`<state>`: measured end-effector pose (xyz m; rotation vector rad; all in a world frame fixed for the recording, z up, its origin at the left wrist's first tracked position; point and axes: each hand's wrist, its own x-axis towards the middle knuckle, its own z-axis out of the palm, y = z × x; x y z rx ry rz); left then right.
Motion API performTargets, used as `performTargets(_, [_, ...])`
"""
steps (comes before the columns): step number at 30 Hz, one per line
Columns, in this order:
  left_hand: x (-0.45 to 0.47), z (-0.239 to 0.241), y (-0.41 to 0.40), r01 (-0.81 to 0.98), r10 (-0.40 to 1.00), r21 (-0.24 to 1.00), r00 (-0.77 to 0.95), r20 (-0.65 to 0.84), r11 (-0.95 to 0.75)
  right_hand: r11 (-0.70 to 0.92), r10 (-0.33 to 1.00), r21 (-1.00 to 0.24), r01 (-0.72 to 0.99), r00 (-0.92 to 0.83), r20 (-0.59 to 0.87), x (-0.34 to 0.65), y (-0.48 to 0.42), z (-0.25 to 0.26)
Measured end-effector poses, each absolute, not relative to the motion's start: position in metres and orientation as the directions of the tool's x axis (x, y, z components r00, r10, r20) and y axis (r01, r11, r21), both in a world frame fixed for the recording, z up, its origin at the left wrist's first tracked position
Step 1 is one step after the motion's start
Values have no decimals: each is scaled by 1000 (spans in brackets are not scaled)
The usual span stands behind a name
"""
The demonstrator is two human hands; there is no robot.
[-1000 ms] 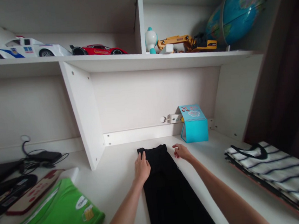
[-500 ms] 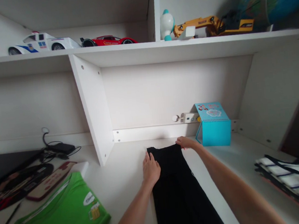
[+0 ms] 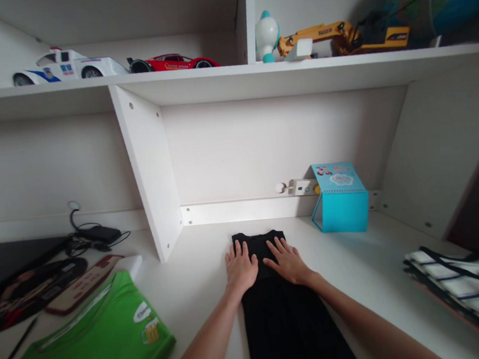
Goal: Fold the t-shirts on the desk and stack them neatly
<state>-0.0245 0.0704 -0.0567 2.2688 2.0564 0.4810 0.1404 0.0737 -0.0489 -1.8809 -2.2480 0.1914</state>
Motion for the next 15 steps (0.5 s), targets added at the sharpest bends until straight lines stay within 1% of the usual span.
performTargets(4, [-26, -53, 70, 953, 982, 270, 94, 163, -136, 168, 985, -235, 957, -158, 62, 139, 65, -52])
performTargets(7, [-28, -52, 70, 943, 983, 294, 120, 138, -157, 158, 987, -240, 958, -152, 44, 139, 54, -42])
performTargets(9, [-29, -52, 71, 937, 983, 305, 135, 128, -168, 169, 986, -235, 957, -165, 35, 139, 31, -34])
performTargets(12, [-30, -51, 70, 938, 984, 305, 137, 113, -166, 268, 962, -244, 932, -270, 23, 146, -28, -27])
performTargets(15, [-30, -48, 69, 938, 986, 306, 148, 80, -166, 393, 913, -263, 881, -409, -6, 164, -100, -36])
